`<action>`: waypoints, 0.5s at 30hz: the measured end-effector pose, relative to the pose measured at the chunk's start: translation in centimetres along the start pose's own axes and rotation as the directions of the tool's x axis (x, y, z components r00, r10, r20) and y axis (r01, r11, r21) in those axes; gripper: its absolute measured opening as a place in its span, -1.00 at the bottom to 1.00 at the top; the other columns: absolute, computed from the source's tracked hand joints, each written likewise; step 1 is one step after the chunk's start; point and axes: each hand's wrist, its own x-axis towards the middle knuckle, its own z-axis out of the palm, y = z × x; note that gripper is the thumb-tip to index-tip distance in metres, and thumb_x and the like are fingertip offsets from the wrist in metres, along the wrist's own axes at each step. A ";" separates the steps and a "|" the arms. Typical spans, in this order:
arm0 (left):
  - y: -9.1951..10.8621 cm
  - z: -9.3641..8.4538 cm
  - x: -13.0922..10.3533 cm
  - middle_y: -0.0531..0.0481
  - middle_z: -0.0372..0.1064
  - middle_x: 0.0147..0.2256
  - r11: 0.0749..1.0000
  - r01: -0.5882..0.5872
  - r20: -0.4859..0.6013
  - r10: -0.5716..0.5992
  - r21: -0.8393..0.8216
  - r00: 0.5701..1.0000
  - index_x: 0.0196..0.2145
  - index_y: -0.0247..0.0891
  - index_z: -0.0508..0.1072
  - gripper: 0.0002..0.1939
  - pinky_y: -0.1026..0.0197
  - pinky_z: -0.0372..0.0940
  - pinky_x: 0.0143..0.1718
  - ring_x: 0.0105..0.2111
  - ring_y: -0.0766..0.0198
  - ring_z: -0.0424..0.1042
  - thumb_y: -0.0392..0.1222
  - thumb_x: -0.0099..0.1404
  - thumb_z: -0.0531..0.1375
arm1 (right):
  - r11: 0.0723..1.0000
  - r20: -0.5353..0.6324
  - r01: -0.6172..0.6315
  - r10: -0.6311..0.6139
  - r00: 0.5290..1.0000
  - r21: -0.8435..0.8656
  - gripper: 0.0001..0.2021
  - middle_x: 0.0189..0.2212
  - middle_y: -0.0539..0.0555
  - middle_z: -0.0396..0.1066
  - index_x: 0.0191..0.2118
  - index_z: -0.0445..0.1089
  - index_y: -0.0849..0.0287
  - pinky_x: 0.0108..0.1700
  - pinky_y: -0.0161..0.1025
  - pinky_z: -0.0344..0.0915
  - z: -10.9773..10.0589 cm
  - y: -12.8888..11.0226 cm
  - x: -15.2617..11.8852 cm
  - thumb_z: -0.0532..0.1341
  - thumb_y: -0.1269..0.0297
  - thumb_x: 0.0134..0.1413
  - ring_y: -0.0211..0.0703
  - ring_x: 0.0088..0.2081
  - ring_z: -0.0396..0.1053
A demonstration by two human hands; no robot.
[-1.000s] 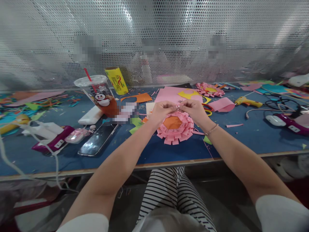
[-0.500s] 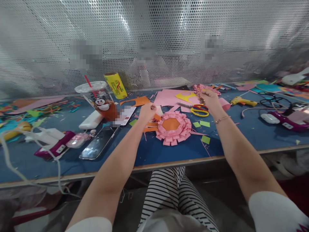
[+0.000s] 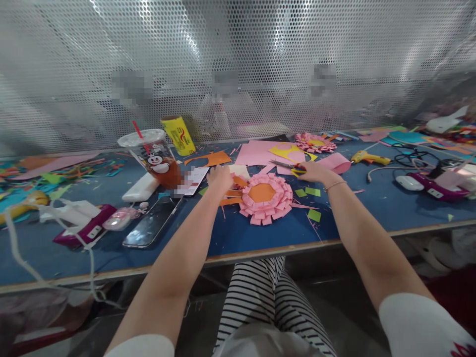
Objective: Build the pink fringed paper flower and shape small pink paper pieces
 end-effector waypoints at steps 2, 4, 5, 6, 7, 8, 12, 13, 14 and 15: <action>0.4 0.0 -0.3 -0.26 0.27 -0.06 0.998 -0.059 -0.052 0.059 -0.006 0.997 -0.08 -0.22 0.35 -0.62 0.01 0.17 -0.09 -0.01 -0.05 0.22 -0.19 0.10 0.10 | 0.999 0.083 -0.030 0.034 0.996 -0.045 -0.57 -0.14 0.30 0.39 -0.09 0.31 0.29 -0.24 -0.21 0.22 -0.1 0.2 -0.2 0.15 0.15 -0.08 0.03 -0.19 0.37; 0.9 0.0 -0.5 -0.20 0.28 -0.08 0.993 -0.107 -0.089 0.104 -0.038 0.991 -0.10 -0.20 0.36 -0.65 0.05 0.17 -0.08 -0.03 0.01 0.24 -0.27 0.12 0.06 | 0.997 0.094 -0.035 0.041 0.995 -0.063 -0.54 -0.14 0.31 0.38 -0.08 0.28 0.30 -0.28 -0.22 0.21 -0.3 0.1 -0.4 0.16 0.13 -0.11 0.04 -0.20 0.36; 1.1 0.0 -0.6 -0.18 0.28 -0.09 0.990 -0.130 -0.110 0.123 -0.056 0.986 -0.11 -0.20 0.36 -0.65 0.07 0.17 -0.07 -0.05 0.04 0.25 -0.31 0.12 0.04 | 0.998 0.076 -0.040 0.044 0.996 -0.053 -0.53 -0.15 0.31 0.39 -0.09 0.27 0.30 -0.31 -0.23 0.21 -0.5 0.1 -0.6 0.18 0.13 -0.14 0.03 -0.22 0.36; 1.2 0.0 -0.6 -0.17 0.29 -0.10 0.986 -0.154 -0.132 0.144 -0.071 0.981 -0.12 -0.21 0.36 -0.65 0.08 0.17 -0.07 -0.06 0.06 0.26 -0.33 0.11 0.03 | 0.998 0.053 -0.055 0.057 0.997 -0.025 -0.52 -0.18 0.29 0.39 -0.09 0.27 0.30 -0.34 -0.24 0.21 -0.7 0.1 -0.7 0.20 0.13 -0.17 0.01 -0.26 0.37; 1.3 0.1 -0.6 -0.16 0.29 -0.11 0.981 -0.177 -0.159 0.162 -0.084 0.974 -0.13 -0.22 0.37 -0.65 0.10 0.17 -0.06 -0.07 0.08 0.27 -0.35 0.11 0.02 | 0.996 0.026 -0.083 0.082 0.996 0.022 -0.51 -0.22 0.26 0.41 -0.10 0.26 0.29 -0.39 -0.26 0.20 -0.9 0.1 -0.8 0.21 0.13 -0.19 -0.04 -0.32 0.37; 1.3 0.1 -0.5 -0.16 0.29 -0.12 0.976 -0.197 -0.186 0.177 -0.096 0.966 -0.14 -0.22 0.37 -0.64 0.11 0.16 -0.05 -0.07 0.09 0.27 -0.37 0.10 0.01 | 0.989 -0.002 -0.119 0.119 0.993 0.087 -0.50 -0.28 0.22 0.42 -0.10 0.25 0.29 -0.44 -0.28 0.18 -1.2 0.2 -0.9 0.23 0.14 -0.21 -0.09 -0.40 0.36; 1.1 0.3 0.1 -0.15 0.31 -0.14 0.963 -0.219 -0.231 0.179 -0.157 0.956 -0.18 -0.24 0.39 -0.66 0.11 0.15 -0.02 -0.08 0.11 0.28 -0.37 0.08 0.01 | 0.881 -0.122 -0.201 0.277 0.953 0.429 -0.56 -0.52 0.02 0.33 -0.14 0.25 0.27 -0.57 -0.36 0.06 -2.6 1.1 -0.9 0.24 0.19 -0.21 -0.31 -0.60 0.19; 0.9 0.4 0.2 -0.15 0.32 -0.14 0.961 -0.219 -0.231 0.177 -0.171 0.957 -0.19 -0.24 0.40 -0.67 0.11 0.15 -0.02 -0.08 0.11 0.28 -0.37 0.08 0.02 | 0.838 -0.159 -0.191 0.310 0.937 0.512 -0.61 -0.55 -0.01 0.29 -0.18 0.27 0.27 -0.58 -0.37 0.03 -2.8 1.5 -0.8 0.24 0.21 -0.20 -0.34 -0.61 0.15; 0.9 0.4 0.4 -0.15 0.32 -0.15 0.957 -0.223 -0.232 0.179 -0.183 0.956 -0.20 -0.25 0.40 -0.67 0.11 0.15 -0.02 -0.08 0.11 0.28 -0.37 0.07 0.02 | 0.793 -0.197 -0.174 0.346 0.917 0.584 -0.65 -0.57 -0.02 0.26 -0.22 0.28 0.28 -0.58 -0.38 0.02 -3.1 1.8 -0.6 0.23 0.23 -0.19 -0.37 -0.61 0.12; 0.8 0.5 0.6 -0.15 0.33 -0.16 0.953 -0.234 -0.231 0.187 -0.195 0.955 -0.21 -0.26 0.41 -0.68 0.12 0.15 -0.02 -0.09 0.11 0.29 -0.37 0.07 0.02 | 0.754 -0.234 -0.164 0.391 0.890 0.636 -0.69 -0.58 -0.03 0.24 -0.24 0.29 0.28 -0.58 -0.38 0.01 -3.2 2.3 -0.4 0.22 0.24 -0.17 -0.38 -0.61 0.10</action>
